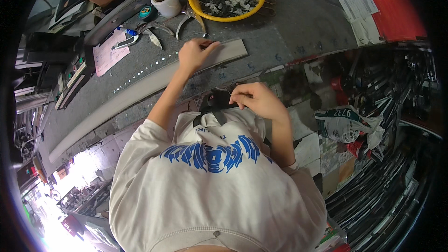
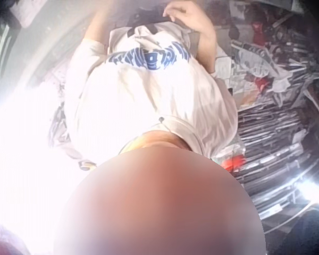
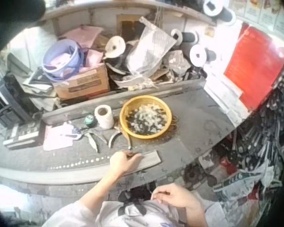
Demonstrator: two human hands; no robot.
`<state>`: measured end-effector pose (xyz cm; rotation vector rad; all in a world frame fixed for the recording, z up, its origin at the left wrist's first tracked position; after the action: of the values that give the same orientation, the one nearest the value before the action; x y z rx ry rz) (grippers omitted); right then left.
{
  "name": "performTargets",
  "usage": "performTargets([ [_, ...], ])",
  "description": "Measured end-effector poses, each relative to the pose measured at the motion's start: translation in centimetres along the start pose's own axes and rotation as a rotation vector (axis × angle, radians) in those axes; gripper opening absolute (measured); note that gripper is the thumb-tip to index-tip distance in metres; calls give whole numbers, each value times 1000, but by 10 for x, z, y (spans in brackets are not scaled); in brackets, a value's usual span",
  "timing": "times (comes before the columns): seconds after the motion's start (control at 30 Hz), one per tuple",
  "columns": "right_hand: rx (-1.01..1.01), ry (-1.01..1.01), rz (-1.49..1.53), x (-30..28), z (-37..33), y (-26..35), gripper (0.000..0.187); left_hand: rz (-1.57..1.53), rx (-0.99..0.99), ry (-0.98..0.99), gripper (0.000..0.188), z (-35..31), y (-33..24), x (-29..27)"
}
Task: The person assembles a long metal profile by inserting small black plastic clips into pre-drilled holes along its length. They pick clips from a yellow basket, align them with the holes, and press them into place one by one.
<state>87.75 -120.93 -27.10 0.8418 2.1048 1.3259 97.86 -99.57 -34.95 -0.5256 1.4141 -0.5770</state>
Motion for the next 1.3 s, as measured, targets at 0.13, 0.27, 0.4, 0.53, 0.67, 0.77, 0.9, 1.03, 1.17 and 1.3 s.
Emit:
performTargets([
  [0.13,-70,-24,52,11,3,-10,12,-558,-176,-43,27,19,8,12],
  [0.27,-48,-108,0,10,4,-19,14,-1034,-264,-45,21,20,36,8],
  [0.4,-19,-171,-83,5,5,-25,15,-1021,-159,-106,19,15,44,-7],
  [0.53,-44,-236,-151,0,9,-28,16,-1127,-150,-72,20,12,32,-16],
  [0.67,-99,-591,-238,-3,18,-18,19,-1135,-63,-49,21,5,6,-25],
  [0.77,-181,-840,-319,-5,27,1,21,-979,59,9,20,1,-19,-30],
  [0.9,-235,-736,-188,-9,55,19,23,-930,40,44,17,-9,-43,-29],
  [1.03,-205,-661,-24,-8,77,18,23,-926,29,73,17,-18,-55,-30],
  [1.17,-208,-618,333,-5,87,5,21,-689,102,7,17,-27,-61,-37],
  [1.3,-173,-579,463,-5,83,-6,18,-822,-7,-9,20,-32,-57,-33],
])
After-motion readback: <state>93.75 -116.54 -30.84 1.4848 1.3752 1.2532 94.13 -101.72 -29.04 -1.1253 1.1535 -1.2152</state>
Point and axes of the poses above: each hand's wrist, its own z-axis towards the middle knuckle, its own x-axis out of the palm, y = z × x, the point moved 4 cm from there along z, towards the middle knuckle, and after that the axes turned 1 degree about y, right-handed, at the moved point
